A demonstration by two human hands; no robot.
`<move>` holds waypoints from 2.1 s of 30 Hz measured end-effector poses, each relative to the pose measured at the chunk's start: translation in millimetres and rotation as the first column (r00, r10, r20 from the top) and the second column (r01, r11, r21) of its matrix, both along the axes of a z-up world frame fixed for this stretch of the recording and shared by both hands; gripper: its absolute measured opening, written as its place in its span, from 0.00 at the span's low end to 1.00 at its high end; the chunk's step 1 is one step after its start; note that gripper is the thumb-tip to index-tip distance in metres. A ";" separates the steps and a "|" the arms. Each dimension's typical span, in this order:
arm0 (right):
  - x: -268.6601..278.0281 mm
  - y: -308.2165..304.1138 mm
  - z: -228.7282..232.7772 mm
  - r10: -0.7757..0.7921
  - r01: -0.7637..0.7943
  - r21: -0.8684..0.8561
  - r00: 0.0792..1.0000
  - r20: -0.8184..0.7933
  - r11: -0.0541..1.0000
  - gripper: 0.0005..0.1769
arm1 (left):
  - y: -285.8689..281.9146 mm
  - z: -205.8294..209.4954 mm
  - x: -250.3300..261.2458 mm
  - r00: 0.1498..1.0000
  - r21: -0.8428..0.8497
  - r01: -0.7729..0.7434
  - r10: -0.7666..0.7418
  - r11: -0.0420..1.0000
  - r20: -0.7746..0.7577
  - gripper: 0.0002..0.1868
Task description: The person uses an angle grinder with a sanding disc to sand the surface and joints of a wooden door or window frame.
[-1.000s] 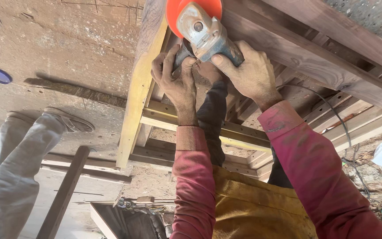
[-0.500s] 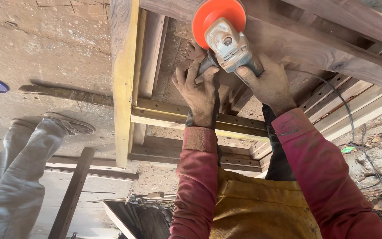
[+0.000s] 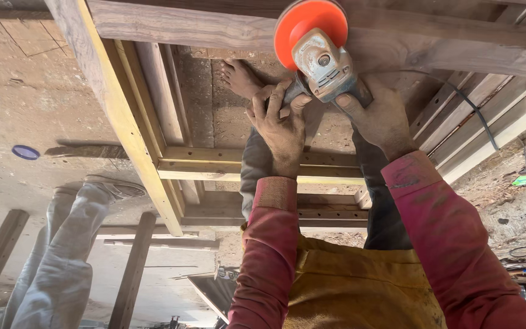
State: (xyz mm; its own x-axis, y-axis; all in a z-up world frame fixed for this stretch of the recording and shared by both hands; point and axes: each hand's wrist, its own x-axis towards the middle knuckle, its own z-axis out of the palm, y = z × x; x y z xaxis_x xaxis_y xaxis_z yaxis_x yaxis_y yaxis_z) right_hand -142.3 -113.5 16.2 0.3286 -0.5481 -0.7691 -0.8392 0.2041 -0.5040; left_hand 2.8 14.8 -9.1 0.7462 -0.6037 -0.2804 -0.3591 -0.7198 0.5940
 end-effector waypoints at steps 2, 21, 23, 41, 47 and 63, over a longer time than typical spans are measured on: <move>-19.1 0.1 -1.1 -0.100 0.103 0.119 0.994 -0.032 0.988 0.36 | -3.9 -1.8 -16.5 1.000 0.011 0.030 -0.030 1.000 0.007 0.24; -208.3 31.0 -24.1 -0.350 0.349 0.023 0.936 0.046 0.937 0.52 | -47.4 3.8 -152.7 0.962 -0.033 0.251 -0.253 0.967 -0.101 0.23; -213.8 34.7 -21.0 -0.391 0.392 0.016 0.914 0.108 0.920 0.52 | -47.0 5.0 -159.6 0.963 -0.034 0.251 -0.253 0.967 -0.096 0.23; 97.1 20.8 1.2 0.044 -0.045 0.009 0.999 0.032 0.999 0.33 | 35.1 1.8 84.8 0.995 -0.050 -0.101 0.102 0.994 0.022 0.27; 199.0 34.0 7.2 0.195 -0.196 0.067 0.980 0.025 0.978 0.35 | 62.9 8.7 162.5 0.959 -0.085 -0.282 0.280 0.955 -0.044 0.30; 228.0 35.6 1.9 0.272 -0.270 -0.064 0.962 0.024 0.961 0.37 | 55.8 10.4 189.2 0.935 -0.069 -0.353 0.348 0.933 -0.073 0.29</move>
